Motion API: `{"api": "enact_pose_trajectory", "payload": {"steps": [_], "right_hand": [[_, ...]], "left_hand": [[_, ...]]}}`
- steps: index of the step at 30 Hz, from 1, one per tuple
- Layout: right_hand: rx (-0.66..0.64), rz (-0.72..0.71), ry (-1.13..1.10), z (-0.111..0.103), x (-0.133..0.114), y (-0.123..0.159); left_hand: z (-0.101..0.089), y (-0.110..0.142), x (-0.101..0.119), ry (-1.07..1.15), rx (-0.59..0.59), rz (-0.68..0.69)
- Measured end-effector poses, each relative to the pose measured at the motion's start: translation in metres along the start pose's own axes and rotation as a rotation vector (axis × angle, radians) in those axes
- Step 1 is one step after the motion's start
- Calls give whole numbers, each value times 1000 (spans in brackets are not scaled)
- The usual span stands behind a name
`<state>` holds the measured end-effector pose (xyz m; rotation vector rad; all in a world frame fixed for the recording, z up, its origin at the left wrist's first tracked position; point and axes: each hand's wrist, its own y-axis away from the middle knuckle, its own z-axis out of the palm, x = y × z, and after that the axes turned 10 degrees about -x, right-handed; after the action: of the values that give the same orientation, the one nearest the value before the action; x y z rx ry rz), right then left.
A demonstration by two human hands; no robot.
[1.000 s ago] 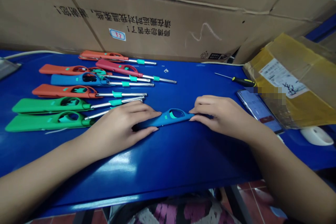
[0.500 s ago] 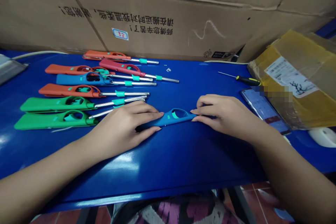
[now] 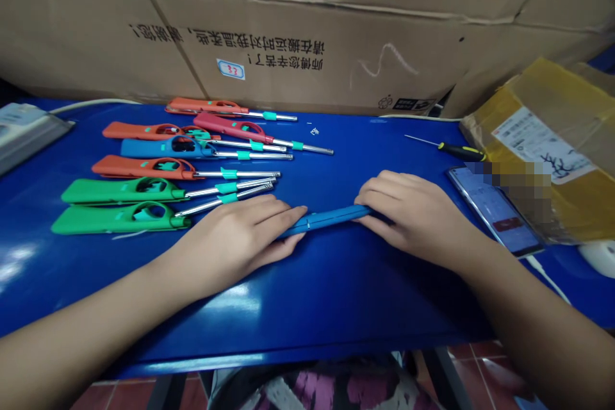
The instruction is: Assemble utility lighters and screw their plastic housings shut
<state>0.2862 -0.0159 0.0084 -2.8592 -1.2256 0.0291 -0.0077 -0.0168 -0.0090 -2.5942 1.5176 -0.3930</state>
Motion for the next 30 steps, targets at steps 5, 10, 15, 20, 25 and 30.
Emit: {"api": "enact_pose_trajectory", "payload": {"steps": [5, 10, 15, 20, 25, 30], "right_hand": [[41, -49, -172, 3, 1, 1], [29, -36, -176, 6, -7, -2], [-33, -6, -162, 5, -10, -4], [18, -112, -102, 11, -21, -7], [88, -129, 36, 16, -32, -11], [147, -112, 7, 11, -25, -6]], "left_hand": [[2, -1, -4, 133, 1, -29], [6, -3, 0, 265, 29, -42], [7, -3, 6, 336, 25, -91], [5, -14, 20, 765, -35, -368], [1, -19, 24, 1269, -140, -600], [0, -7, 14, 531, 39, -186]]}}
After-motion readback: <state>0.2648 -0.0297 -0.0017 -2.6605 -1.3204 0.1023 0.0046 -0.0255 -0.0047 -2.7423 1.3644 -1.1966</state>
